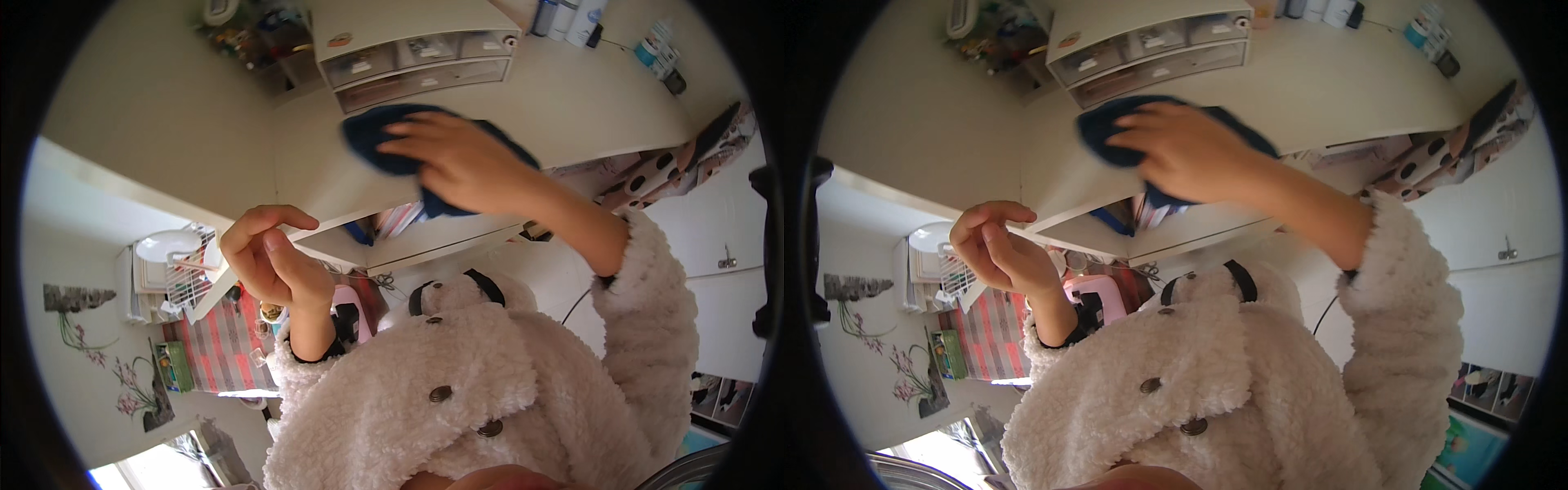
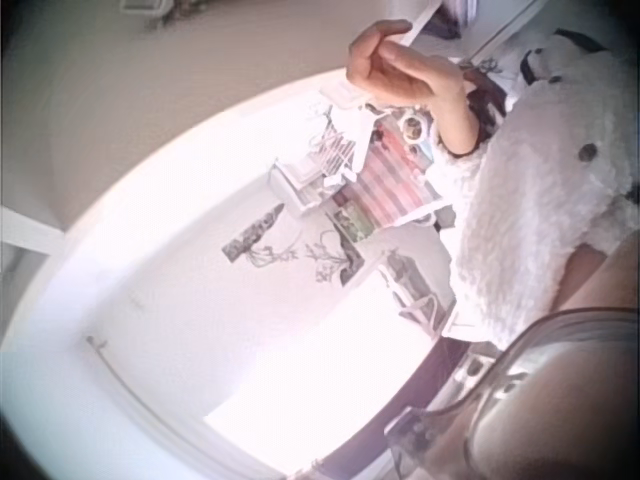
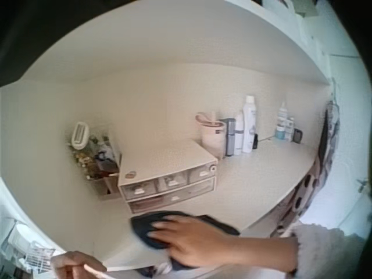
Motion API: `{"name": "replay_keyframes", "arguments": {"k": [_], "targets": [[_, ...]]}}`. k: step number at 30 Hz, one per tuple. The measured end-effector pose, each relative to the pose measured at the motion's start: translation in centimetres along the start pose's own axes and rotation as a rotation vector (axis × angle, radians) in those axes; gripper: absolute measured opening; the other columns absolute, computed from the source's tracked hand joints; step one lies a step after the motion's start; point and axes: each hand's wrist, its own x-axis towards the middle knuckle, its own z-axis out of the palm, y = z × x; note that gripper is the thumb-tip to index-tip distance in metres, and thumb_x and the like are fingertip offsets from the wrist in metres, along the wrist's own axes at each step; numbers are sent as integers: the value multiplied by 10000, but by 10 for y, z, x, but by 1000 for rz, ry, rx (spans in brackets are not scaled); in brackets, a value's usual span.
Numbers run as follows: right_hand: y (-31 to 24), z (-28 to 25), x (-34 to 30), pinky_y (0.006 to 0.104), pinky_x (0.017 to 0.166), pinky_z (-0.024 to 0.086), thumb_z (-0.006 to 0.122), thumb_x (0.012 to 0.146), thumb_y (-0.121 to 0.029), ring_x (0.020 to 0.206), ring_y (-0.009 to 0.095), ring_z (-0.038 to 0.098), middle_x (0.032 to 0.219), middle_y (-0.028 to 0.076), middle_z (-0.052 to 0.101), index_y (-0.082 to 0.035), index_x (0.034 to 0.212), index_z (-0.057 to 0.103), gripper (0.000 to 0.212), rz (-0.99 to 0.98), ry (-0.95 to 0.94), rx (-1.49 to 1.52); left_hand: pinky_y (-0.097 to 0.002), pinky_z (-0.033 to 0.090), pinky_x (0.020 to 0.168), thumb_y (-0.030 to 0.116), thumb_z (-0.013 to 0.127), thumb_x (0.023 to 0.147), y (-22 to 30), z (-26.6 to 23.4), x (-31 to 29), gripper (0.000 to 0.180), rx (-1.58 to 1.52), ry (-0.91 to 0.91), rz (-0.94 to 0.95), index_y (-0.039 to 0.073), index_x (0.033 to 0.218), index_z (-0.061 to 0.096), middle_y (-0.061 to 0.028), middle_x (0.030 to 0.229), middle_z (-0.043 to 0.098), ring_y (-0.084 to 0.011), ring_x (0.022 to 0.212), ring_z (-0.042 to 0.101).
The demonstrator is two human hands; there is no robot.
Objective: The person wipes a white desk surface with a dark cloth, then moves items including a small box, a green basket, and a pink pouch. They open the box to reveal small toys and cards, place them on the desk, and continue wiping the desk and shelves.
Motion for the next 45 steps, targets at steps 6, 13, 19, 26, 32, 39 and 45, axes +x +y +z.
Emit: {"name": "replay_keyframes", "arguments": {"k": [6, 13, 19, 26, 32, 39, 45], "targets": [[73, -88, -90, 424, 1031, 408, 536, 819, -117, 1230, 301, 503, 1321, 136, 552, -41, 1152, 647, 359, 668, 202, -340, -238, 379, 582, 58, 410, 944, -7, 8, 1, 104, 61, -110, 25, -2, 994, 479, -111, 685, 609, -107, 564, 485], [3, -1, -34, 396, 763, 471, 661, 615, -227, 919, 276, 586, 1043, 111, 636, -27, 812, 675, 281, 287, 330, -351, -240, 391, 610, 47, 416, 947, 1, 45, -10, 108, 35, -256, -102, -8, 990, 498, -101, 677, 601, -120, 603, 526], [-16, 1, -10, 473, 1007, 402, 643, 740, -181, 1216, 339, 503, 1284, 156, 578, -51, 1093, 646, 376, -4, 138, 30, -229, 372, 585, 51, 426, 953, 13, 87, -15, 109, 62, -340, 33, -16, 966, 511, -104, 694, 613, -117, 594, 502], [112, -119, -141, 424, 1080, 363, 538, 777, -70, 1265, 330, 458, 1340, 129, 542, -103, 1221, 620, 453, 370, 59, -93, -231, 425, 555, -53, 453, 884, 23, 113, -27, 103, 165, -245, -21, -24, 924, 545, -93, 662, 613, -135, 577, 559], [157, -141, -163, 448, 1101, 312, 457, 883, -138, 1318, 371, 392, 1443, 153, 435, -73, 1357, 492, 481, 360, -26, -344, -219, 431, 560, -62, 455, 889, 36, 147, -41, 108, 194, -207, -88, -34, 923, 553, -86, 673, 616, -125, 578, 562], [151, -98, -57, 468, 1115, 258, 371, 942, -194, 1390, 317, 272, 1548, 70, 295, -167, 1466, 361, 524, 317, -321, -210, -230, 442, 564, -60, 463, 880, 41, 177, -45, 102, 142, -217, -83, -33, 917, 553, -93, 670, 621, -129, 582, 573], [164, -81, -54, 483, 1096, 290, 387, 945, -265, 1384, 310, 300, 1512, 49, 368, -190, 1422, 435, 486, 275, -219, -201, -231, 405, 587, 34, 429, 950, 32, 192, -39, 115, 90, -288, -48, -24, 986, 523, -112, 688, 607, -129, 592, 547]]}}
